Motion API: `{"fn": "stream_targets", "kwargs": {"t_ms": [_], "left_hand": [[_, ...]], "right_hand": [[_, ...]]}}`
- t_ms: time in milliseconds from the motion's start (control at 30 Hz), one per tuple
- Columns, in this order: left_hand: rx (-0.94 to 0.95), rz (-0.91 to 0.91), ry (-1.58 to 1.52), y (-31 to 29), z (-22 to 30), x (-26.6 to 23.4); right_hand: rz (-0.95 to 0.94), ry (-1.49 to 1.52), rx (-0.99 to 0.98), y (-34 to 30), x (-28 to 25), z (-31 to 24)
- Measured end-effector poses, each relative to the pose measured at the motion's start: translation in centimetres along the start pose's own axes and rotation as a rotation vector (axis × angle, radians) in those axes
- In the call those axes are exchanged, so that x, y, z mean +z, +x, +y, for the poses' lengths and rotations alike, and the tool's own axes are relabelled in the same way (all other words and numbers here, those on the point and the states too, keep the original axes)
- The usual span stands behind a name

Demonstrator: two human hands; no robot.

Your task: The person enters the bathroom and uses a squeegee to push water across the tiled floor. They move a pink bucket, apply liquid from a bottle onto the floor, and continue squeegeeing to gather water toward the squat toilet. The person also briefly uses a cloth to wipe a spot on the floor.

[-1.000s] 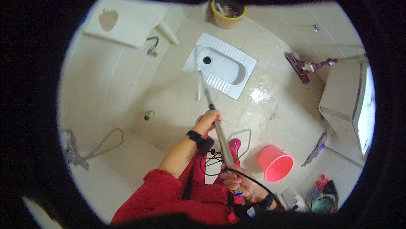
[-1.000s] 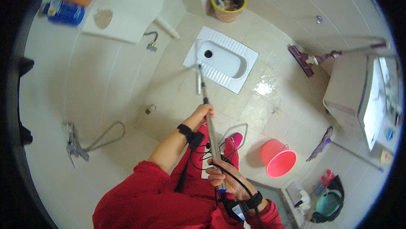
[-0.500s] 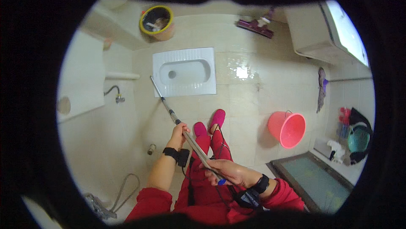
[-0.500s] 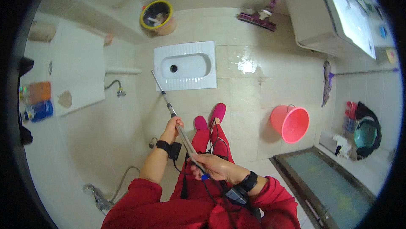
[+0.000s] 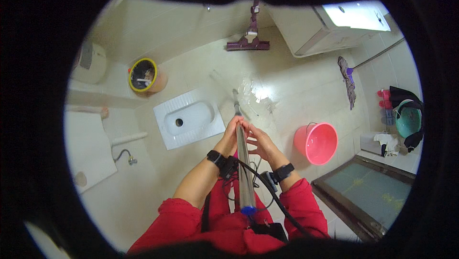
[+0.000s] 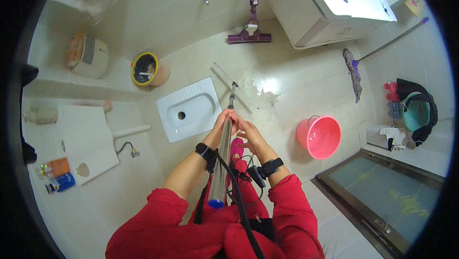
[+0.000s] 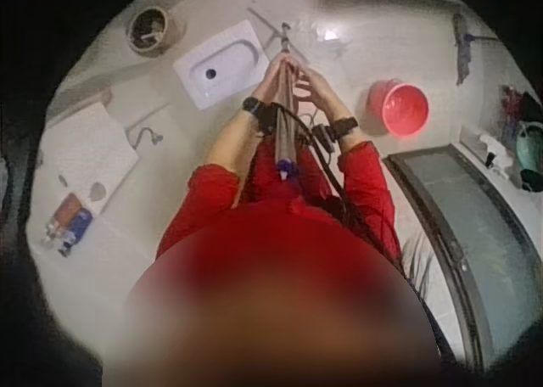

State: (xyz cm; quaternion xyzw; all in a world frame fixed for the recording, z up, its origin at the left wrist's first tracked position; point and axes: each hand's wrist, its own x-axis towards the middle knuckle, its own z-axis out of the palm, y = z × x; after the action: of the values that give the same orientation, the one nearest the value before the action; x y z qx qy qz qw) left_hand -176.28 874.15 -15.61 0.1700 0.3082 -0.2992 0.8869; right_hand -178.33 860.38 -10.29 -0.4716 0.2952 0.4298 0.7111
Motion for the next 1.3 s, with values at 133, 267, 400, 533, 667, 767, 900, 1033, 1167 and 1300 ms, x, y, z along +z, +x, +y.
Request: {"fn": "stream_targets", "kwargs": {"t_ms": [133, 267, 400, 533, 667, 767, 900, 1033, 1167, 1300], "left_hand": [[0.079, -0.337, -0.448, 12.2, 1.0, 1.2], [-0.062, -0.166, -0.433, 20.9, 4.6, 0.9], [0.137, -0.103, 0.067, 22.7, 5.2, 1.0], [-0.129, 0.200, 0.116, 15.8, 0.0, 1.4], [-0.146, 0.326, 0.267, 8.1, -2.0, 0.5], [-0.144, 0.136, 0.086, 8.2, -1.1, 0.5], [-0.154, 0.091, -0.164, 11.9, 0.2, 2.0], [-0.234, 0.110, 0.088, 13.3, 0.2, 3.4], [-0.133, 0.138, 0.051, 9.6, 1.7, 1.1], [-0.118, 0.073, -0.211, 4.5, 4.0, -3.0]], "right_hand": [[0.025, 0.061, -0.096, 2.2, -2.1, -4.4], [0.054, 0.062, -0.119, 2.7, -4.5, -6.0], [0.064, 0.162, -0.131, 3.6, -7.0, -5.8], [0.234, 0.258, 0.067, 5.4, -9.2, -5.0], [0.179, 0.157, 0.012, 8.3, -8.9, -5.1], [0.142, 0.084, 0.001, 10.2, -8.2, -5.9], [0.106, 0.015, -0.016, 13.1, -8.0, -7.5], [0.180, -0.202, -0.207, 18.0, -9.1, -9.3], [0.186, -0.414, -0.012, 22.9, -8.6, -9.0], [0.192, -0.503, 0.036, 27.8, -4.8, -5.6]]}}
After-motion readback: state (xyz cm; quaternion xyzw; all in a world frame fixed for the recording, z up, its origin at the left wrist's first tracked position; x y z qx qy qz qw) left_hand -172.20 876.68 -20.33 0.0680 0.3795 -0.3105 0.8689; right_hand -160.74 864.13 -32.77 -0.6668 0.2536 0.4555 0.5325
